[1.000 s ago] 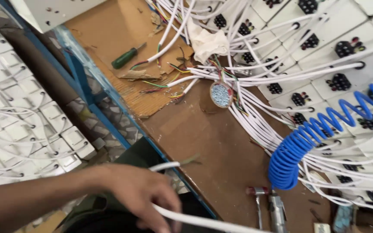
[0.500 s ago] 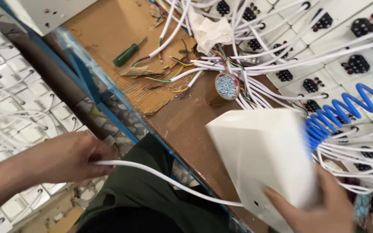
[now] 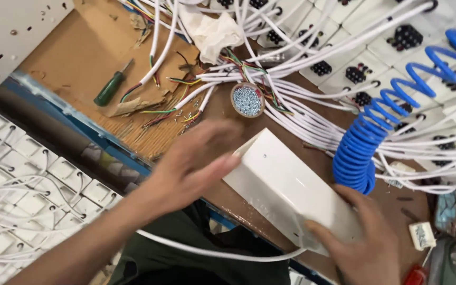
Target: Assembling and securing the casings of electrical power strip boxes using a pneumatic screwdriver.
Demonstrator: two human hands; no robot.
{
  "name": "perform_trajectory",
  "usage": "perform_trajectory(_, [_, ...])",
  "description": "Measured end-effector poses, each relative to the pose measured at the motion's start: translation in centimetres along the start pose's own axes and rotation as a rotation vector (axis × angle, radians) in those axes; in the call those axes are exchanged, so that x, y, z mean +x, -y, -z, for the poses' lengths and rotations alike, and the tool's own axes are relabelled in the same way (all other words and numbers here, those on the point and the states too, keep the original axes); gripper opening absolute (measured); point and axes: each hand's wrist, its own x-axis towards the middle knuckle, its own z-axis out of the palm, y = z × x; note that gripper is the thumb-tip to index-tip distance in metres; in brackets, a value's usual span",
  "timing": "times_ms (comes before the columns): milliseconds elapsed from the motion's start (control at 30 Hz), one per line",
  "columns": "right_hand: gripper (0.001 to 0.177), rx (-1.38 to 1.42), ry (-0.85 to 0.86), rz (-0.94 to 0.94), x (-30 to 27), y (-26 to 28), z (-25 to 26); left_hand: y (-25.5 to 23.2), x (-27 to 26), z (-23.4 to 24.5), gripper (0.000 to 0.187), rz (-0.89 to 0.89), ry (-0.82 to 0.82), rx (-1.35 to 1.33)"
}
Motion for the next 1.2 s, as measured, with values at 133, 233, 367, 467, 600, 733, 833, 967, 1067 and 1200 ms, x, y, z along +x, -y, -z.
perform_trajectory(133, [0.059, 0.469, -0.378, -0.002, -3.6, -4.0, -4.1, 2.1, 4.0, -5.3, 0.05, -0.017, -0.028, -0.217])
perform_trajectory(233, [0.07, 0.953, -0.608, -0.12, -4.6, -4.0, -6.6, 2.6, 4.7, -6.9, 0.058, 0.143, 0.038, -0.237])
perform_trajectory(367, [0.087, 1.299, -0.806, -0.406, -4.4, -2.7, -8.5, 2.5, 3.1, -6.0, 0.066, -0.027, -0.053, -0.159])
perform_trajectory(467, [0.085, 1.171, -0.77, -0.371, -5.0, -2.4, -8.6, 2.0, 1.8, -5.4, 0.068, 0.028, -0.062, -0.211])
perform_trajectory(600, [0.079, 1.22, -0.767, -0.31, -5.2, -2.6, -9.1, 2.1, 0.8, -5.4, 0.069, -0.041, -0.091, -0.217])
perform_trajectory(733, [0.077, 1.292, -0.775, -0.215, -5.2, -2.8, -9.5, 2.6, 0.3, -5.4, 0.07, -0.029, -0.12, -0.247])
perform_trajectory(833, [0.077, 1.284, -0.767, -0.206, -4.8, -3.0, -9.6, 3.4, 0.2, -5.3, 0.07, -0.036, -0.124, -0.266])
perform_trajectory(967, [0.078, 1.298, -0.74, -0.272, -3.6, -3.3, -9.9, 3.9, 1.0, -4.7, 0.057, -0.092, -0.124, -0.092])
perform_trajectory(1067, [0.077, 1.38, -0.68, -0.272, -2.6, -3.2, -9.7, 2.9, 1.8, -4.3, 0.045, 0.28, -0.082, -0.06])
perform_trajectory(1200, [0.074, 1.424, -0.656, -0.264, -2.1, -3.3, -9.6, -4.5, 3.5, -4.8, 0.04, -0.464, -0.069, 0.65])
